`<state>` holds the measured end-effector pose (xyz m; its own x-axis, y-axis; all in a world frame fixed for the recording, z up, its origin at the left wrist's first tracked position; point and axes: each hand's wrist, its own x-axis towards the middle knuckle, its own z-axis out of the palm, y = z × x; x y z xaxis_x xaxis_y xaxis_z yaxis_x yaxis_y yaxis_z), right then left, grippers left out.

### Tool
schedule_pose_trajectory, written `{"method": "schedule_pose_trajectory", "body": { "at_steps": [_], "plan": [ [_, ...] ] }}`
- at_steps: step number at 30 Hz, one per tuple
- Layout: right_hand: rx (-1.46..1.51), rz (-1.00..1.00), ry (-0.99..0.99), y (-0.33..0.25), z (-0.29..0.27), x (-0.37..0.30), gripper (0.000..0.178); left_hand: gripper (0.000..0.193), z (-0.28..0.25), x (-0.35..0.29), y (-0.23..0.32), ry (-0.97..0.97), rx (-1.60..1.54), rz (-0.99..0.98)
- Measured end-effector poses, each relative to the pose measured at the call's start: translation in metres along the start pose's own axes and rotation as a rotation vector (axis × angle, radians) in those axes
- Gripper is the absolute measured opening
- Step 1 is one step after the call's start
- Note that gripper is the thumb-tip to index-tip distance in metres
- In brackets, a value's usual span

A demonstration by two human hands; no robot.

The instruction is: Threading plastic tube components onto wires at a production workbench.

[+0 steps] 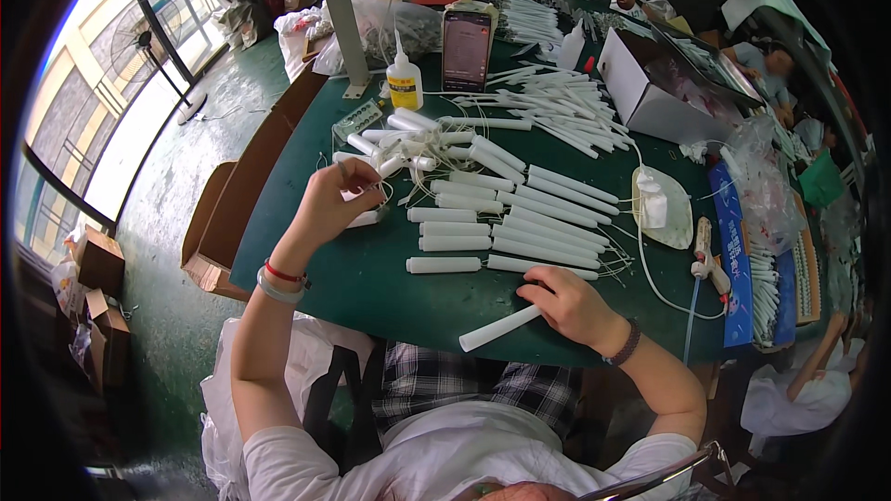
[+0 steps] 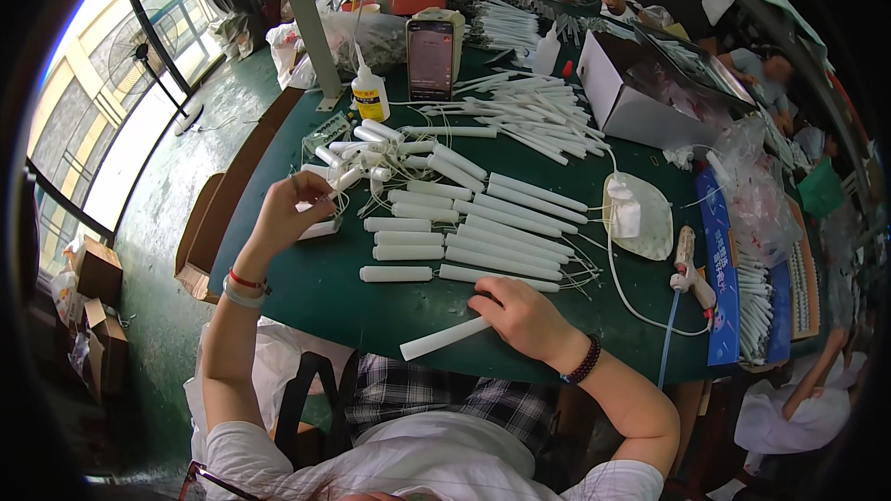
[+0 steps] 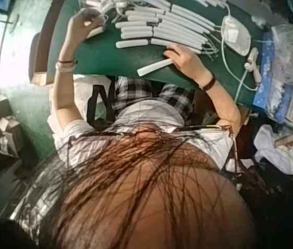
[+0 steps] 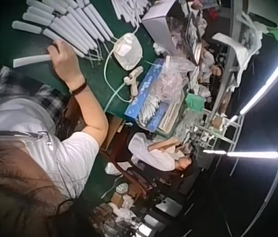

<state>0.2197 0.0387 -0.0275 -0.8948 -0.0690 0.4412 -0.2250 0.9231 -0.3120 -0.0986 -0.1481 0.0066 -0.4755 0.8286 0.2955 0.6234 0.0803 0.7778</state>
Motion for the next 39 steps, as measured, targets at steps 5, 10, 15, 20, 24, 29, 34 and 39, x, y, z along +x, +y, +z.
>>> {"method": "schedule_pose_trajectory", "body": {
  "at_steps": [5,10,15,20,24,29,34,39],
  "plan": [
    [0.021,0.014,-0.016,-0.003,-0.003,0.000,0.026,0.014,0.017,-0.012,0.003,0.351,-0.007,0.003],
    [0.027,0.010,-0.018,-0.006,-0.004,0.002,0.028,0.015,0.011,-0.009,-0.004,0.445,-0.016,0.158],
    [0.013,0.001,-0.013,-0.007,0.000,0.002,0.028,0.010,0.009,-0.005,0.007,0.471,0.029,0.282],
    [-0.002,0.020,0.004,-0.008,-0.002,0.007,0.027,0.010,-0.013,0.005,0.029,0.677,-0.500,0.359],
    [-0.043,0.112,0.093,-0.007,-0.005,0.009,0.027,0.012,-0.011,0.013,0.040,0.623,-0.786,0.422],
    [0.093,0.211,0.233,-0.011,-0.014,0.019,0.030,0.009,0.007,0.006,0.063,0.421,-0.947,0.470],
    [0.439,0.255,0.381,-0.039,-0.016,0.063,0.035,0.008,0.052,-0.022,0.096,0.121,-0.695,0.487],
    [0.527,0.134,0.093,-0.032,-0.010,0.059,0.025,0.020,0.063,-0.043,0.103,0.045,-0.617,0.458]
  ]
}}
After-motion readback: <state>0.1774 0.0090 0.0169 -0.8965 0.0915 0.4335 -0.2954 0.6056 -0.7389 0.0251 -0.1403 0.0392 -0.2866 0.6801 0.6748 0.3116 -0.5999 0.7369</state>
